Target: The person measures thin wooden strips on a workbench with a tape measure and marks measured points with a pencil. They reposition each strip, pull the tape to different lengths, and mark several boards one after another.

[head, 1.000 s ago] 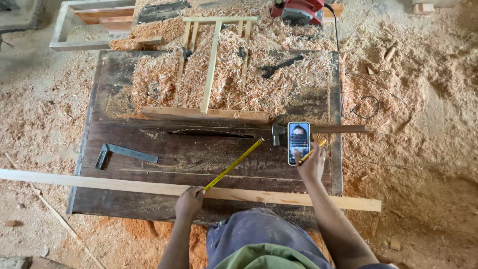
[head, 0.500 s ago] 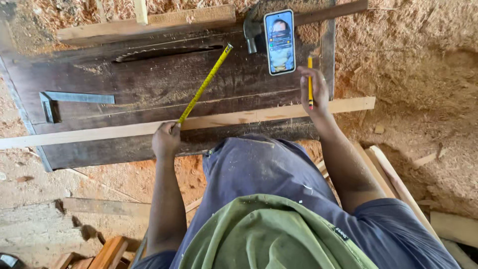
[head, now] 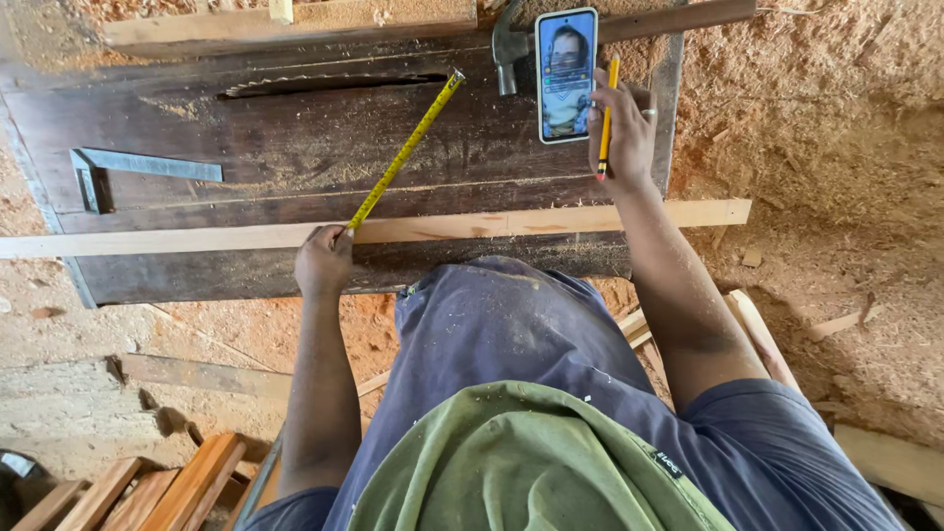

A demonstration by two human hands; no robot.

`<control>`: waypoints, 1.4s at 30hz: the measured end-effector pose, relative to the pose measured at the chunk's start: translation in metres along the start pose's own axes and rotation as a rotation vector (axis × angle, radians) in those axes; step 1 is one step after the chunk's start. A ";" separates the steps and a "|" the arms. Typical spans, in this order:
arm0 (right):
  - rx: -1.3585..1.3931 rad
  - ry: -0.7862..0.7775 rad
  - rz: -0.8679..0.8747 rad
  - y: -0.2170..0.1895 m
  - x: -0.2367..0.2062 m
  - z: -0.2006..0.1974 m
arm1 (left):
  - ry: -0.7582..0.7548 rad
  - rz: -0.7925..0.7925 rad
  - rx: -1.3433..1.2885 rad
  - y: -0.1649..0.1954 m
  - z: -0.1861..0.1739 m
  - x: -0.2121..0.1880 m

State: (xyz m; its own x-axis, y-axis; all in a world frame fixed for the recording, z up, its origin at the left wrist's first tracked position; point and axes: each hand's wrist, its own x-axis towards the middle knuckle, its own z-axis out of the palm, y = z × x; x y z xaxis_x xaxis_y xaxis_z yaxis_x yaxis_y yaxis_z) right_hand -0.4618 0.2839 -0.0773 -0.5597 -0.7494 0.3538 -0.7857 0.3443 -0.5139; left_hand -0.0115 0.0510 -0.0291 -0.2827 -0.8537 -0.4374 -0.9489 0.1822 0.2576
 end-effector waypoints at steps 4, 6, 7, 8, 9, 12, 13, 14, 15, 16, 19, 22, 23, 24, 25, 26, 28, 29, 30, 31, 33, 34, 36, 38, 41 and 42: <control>0.040 -0.054 0.007 -0.014 -0.011 -0.009 | 0.057 0.059 -0.008 0.002 -0.001 -0.003; 0.082 -0.100 0.051 -0.024 -0.018 -0.014 | 0.031 0.011 -0.010 0.003 -0.002 -0.003; 0.084 -0.117 0.061 -0.030 -0.020 -0.016 | 0.017 -0.013 -0.009 0.003 -0.002 -0.003; 0.086 -0.133 0.072 -0.035 -0.022 -0.019 | -0.001 -0.028 -0.001 0.004 -0.002 -0.003; 0.089 -0.131 0.048 -0.040 -0.022 -0.021 | -0.018 -0.040 0.007 0.004 -0.002 -0.003; 0.087 -0.127 0.004 -0.053 -0.018 -0.025 | -0.009 -0.016 0.012 0.005 -0.002 -0.002; 0.079 -0.128 0.004 -0.056 -0.015 -0.026 | 0.005 0.001 0.009 0.005 -0.002 -0.001; 0.071 -0.128 0.005 -0.058 -0.013 -0.025 | -0.005 -0.008 0.019 0.004 -0.001 -0.001; 0.051 -0.129 0.010 -0.059 -0.010 -0.025 | -0.016 -0.017 0.029 0.004 0.000 0.000; 0.032 -0.130 0.014 -0.060 -0.007 -0.023 | -0.025 -0.026 0.037 0.003 0.001 0.000; 0.004 -0.139 0.026 -0.060 -0.004 -0.014 | -0.004 0.010 0.036 0.000 0.003 0.002; -0.010 -0.150 -0.011 -0.059 -0.006 -0.004 | -0.021 0.009 0.046 -0.003 0.005 0.003; -0.016 -0.156 -0.031 -0.059 -0.008 -0.001 | -0.026 0.004 0.051 -0.003 0.005 0.004; -0.028 -0.170 -0.032 -0.058 -0.010 0.000 | -0.031 -0.001 0.056 -0.004 0.005 0.004; -0.040 -0.183 -0.033 -0.057 -0.012 0.000 | -0.035 -0.005 0.060 -0.004 0.006 0.004; -0.050 -0.196 -0.037 -0.056 -0.013 -0.001 | -0.038 -0.007 0.059 -0.004 0.006 0.004; -0.063 -0.186 -0.024 -0.053 -0.016 -0.007 | -0.044 -0.014 0.057 -0.005 0.006 0.003; -0.070 -0.179 -0.017 -0.052 -0.016 -0.011 | -0.035 -0.011 0.056 -0.005 0.006 0.003; -0.066 -0.173 -0.006 -0.050 -0.016 -0.014 | -0.029 -0.007 0.056 -0.005 0.006 0.003; -0.063 -0.167 0.008 -0.049 -0.017 -0.018 | -0.026 -0.002 0.057 -0.005 0.006 0.002; -0.033 -0.142 0.026 -0.046 -0.017 -0.022 | -0.011 0.024 0.034 -0.006 0.006 0.002; -0.002 -0.121 0.026 -0.045 -0.018 -0.022 | 0.000 0.035 0.023 -0.006 0.006 0.002; 0.046 -0.082 0.038 -0.044 -0.020 -0.022 | -0.005 0.037 0.029 -0.006 0.006 0.003; 0.077 -0.053 0.072 -0.042 -0.025 -0.021 | -0.011 0.024 0.032 -0.006 0.006 0.003; -0.039 -0.088 0.195 -0.039 -0.039 -0.026 | -0.007 0.014 0.035 -0.006 0.006 0.002; -0.065 -0.103 0.228 -0.038 -0.045 -0.029 | 0.003 0.031 0.038 -0.006 0.006 0.002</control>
State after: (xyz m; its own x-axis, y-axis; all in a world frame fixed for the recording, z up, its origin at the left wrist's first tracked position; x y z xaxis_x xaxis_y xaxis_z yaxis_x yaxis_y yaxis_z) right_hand -0.4143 0.3208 -0.0509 -0.6974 -0.7005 0.1511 -0.6591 0.5442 -0.5191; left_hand -0.0076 0.0510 -0.0372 -0.3113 -0.8486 -0.4276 -0.9445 0.2267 0.2378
